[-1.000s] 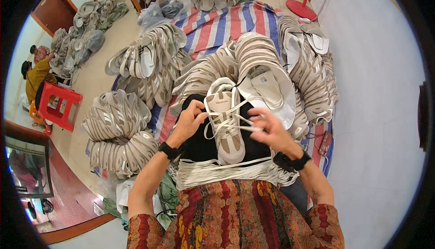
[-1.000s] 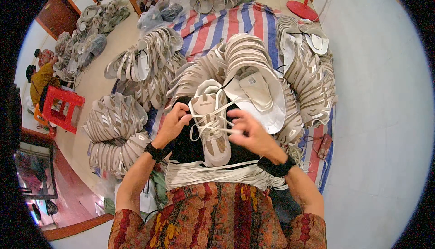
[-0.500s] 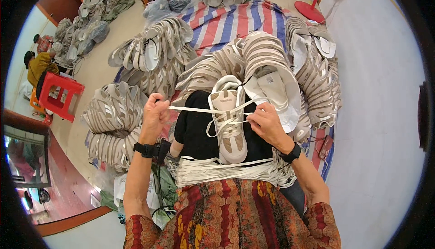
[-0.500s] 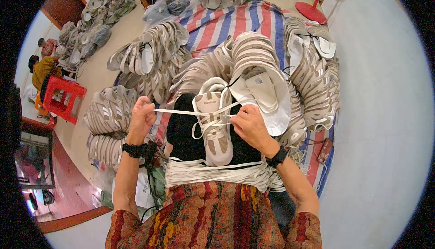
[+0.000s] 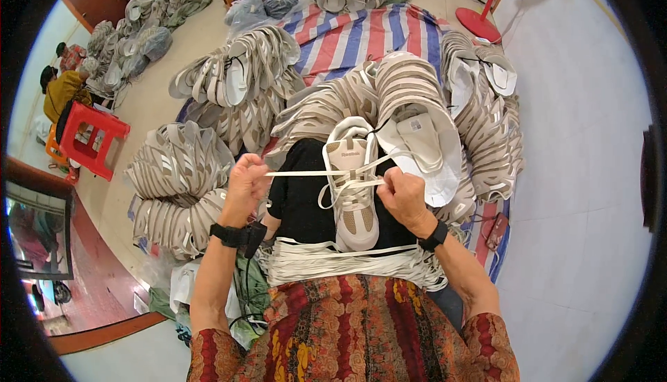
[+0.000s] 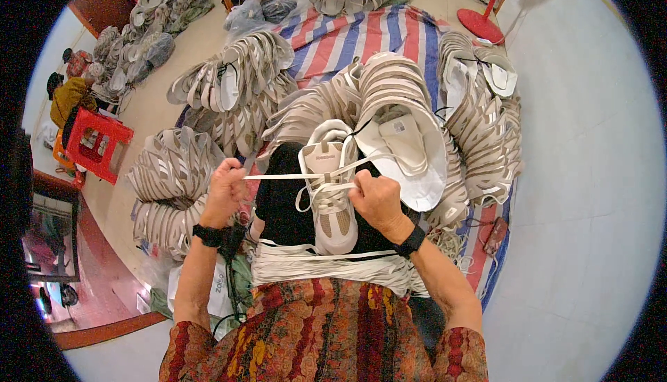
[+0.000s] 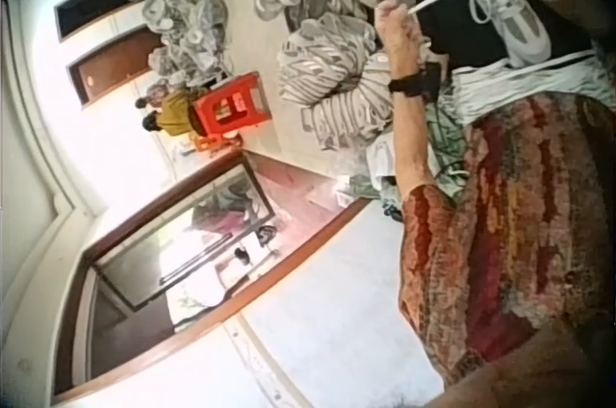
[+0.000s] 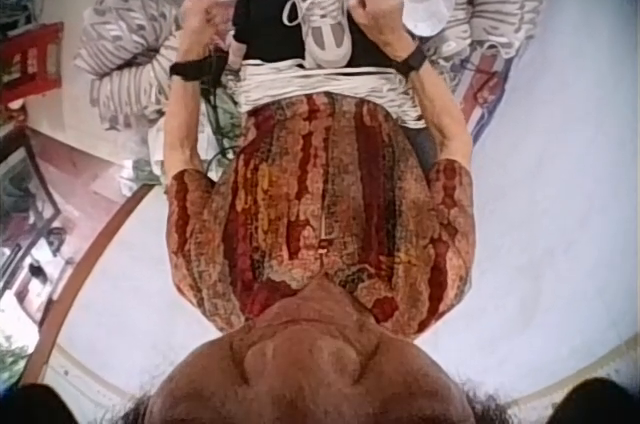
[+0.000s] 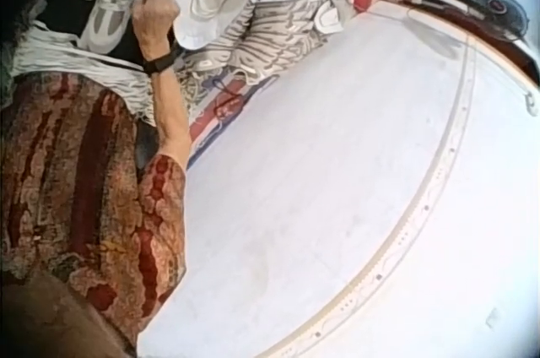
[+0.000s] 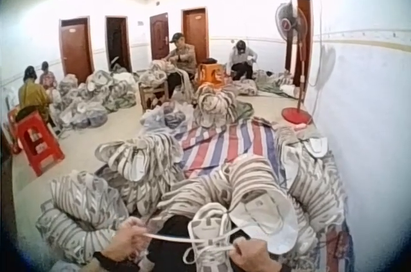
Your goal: The recorder is lacing a white and tan athletic shoe while sitting on the floor among many shoe components.
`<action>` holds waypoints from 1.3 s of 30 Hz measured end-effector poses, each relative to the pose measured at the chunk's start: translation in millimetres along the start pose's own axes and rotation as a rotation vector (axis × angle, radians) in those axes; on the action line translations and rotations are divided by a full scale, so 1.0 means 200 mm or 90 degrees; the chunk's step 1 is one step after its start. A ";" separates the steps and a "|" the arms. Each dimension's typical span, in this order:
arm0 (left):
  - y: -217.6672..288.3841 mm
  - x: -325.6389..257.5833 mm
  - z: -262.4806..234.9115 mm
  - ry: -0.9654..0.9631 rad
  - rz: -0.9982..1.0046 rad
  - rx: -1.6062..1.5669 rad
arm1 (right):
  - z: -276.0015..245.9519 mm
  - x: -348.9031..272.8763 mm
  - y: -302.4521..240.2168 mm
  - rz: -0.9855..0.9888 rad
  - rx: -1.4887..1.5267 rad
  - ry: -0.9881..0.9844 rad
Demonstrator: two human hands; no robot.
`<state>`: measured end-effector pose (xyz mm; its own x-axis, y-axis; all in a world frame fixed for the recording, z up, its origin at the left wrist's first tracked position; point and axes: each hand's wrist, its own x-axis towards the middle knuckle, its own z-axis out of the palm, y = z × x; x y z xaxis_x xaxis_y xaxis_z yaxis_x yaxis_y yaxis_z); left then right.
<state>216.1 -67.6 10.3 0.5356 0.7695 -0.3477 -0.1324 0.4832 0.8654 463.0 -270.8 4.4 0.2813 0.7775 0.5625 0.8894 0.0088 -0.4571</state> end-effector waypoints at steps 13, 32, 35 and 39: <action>0.05 0.06 -0.06 0.186 0.753 0.949 | 0.03 0.11 0.04 -0.018 0.122 -0.124; -0.26 -0.04 0.44 -0.183 0.069 0.560 | -0.11 0.07 0.14 -0.034 -0.202 -0.056; -0.24 -0.05 0.42 -0.184 -0.112 0.259 | -0.05 0.10 0.10 -0.042 0.042 -0.069; -0.29 -0.06 0.40 -0.167 -0.255 -0.040 | 0.01 0.11 0.06 0.163 0.222 -0.216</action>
<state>284.5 -137.5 -6.3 0.7463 0.3904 -0.5390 0.0815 0.7502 0.6562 479.4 -252.5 8.7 0.2902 0.9406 0.1763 0.6188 -0.0440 -0.7843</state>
